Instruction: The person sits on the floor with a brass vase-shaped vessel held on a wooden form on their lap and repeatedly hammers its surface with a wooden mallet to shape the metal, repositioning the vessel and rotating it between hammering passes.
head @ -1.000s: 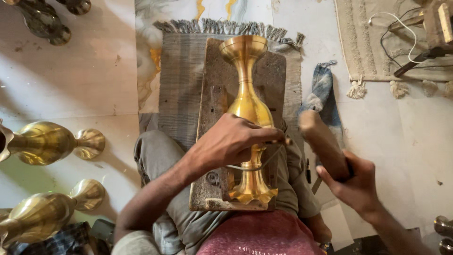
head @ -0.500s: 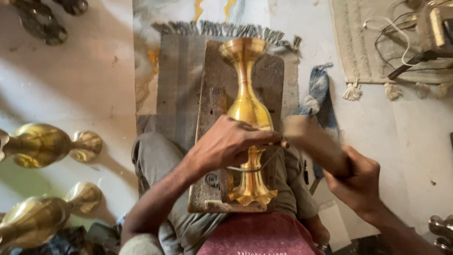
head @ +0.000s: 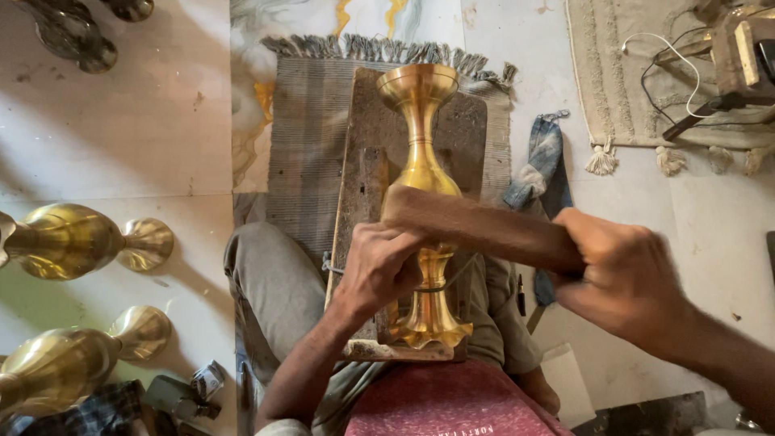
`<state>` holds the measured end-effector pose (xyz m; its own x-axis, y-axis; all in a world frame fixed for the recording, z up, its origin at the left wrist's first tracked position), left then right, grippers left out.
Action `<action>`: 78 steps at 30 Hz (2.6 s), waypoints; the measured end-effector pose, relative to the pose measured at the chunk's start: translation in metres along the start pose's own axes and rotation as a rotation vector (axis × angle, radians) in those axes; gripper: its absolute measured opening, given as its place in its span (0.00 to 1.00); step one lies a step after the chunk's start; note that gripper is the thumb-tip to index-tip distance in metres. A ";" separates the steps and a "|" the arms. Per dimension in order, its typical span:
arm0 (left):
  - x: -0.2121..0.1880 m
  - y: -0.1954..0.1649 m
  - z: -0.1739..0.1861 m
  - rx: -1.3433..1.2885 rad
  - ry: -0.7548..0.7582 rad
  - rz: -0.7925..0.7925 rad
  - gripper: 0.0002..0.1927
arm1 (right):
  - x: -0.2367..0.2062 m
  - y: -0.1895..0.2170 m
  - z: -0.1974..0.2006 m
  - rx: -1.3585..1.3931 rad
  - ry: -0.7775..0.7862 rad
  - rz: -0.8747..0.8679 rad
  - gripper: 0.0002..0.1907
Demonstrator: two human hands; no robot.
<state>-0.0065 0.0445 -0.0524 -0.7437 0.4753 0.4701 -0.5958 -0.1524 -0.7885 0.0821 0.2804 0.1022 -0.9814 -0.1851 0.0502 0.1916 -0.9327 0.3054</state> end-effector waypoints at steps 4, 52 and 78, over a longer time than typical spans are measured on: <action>-0.013 0.002 -0.011 -0.041 -0.197 -0.018 0.21 | 0.022 0.019 0.005 0.191 -0.107 -0.085 0.11; 0.010 0.024 0.004 -0.150 0.066 -0.110 0.25 | -0.010 -0.008 -0.003 0.024 -0.104 -0.007 0.12; -0.075 0.048 -0.053 -1.012 -0.913 0.720 0.18 | 0.022 0.046 -0.042 0.241 0.475 0.154 0.15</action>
<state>0.0372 0.0479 -0.1464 -0.9252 -0.1711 -0.3387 0.1265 0.7025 -0.7003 0.0697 0.2208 0.0769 -0.8193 -0.4848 -0.3062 0.2695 -0.7970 0.5405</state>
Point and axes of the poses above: each hand's wrist, its own x-axis towards the middle knuckle, its own z-axis out of the back of the hand, y = z × x, the point moved 1 cm from there along x, towards the middle knuckle, and after that the axes turned 9 degrees about z, right-handed, at the moved point
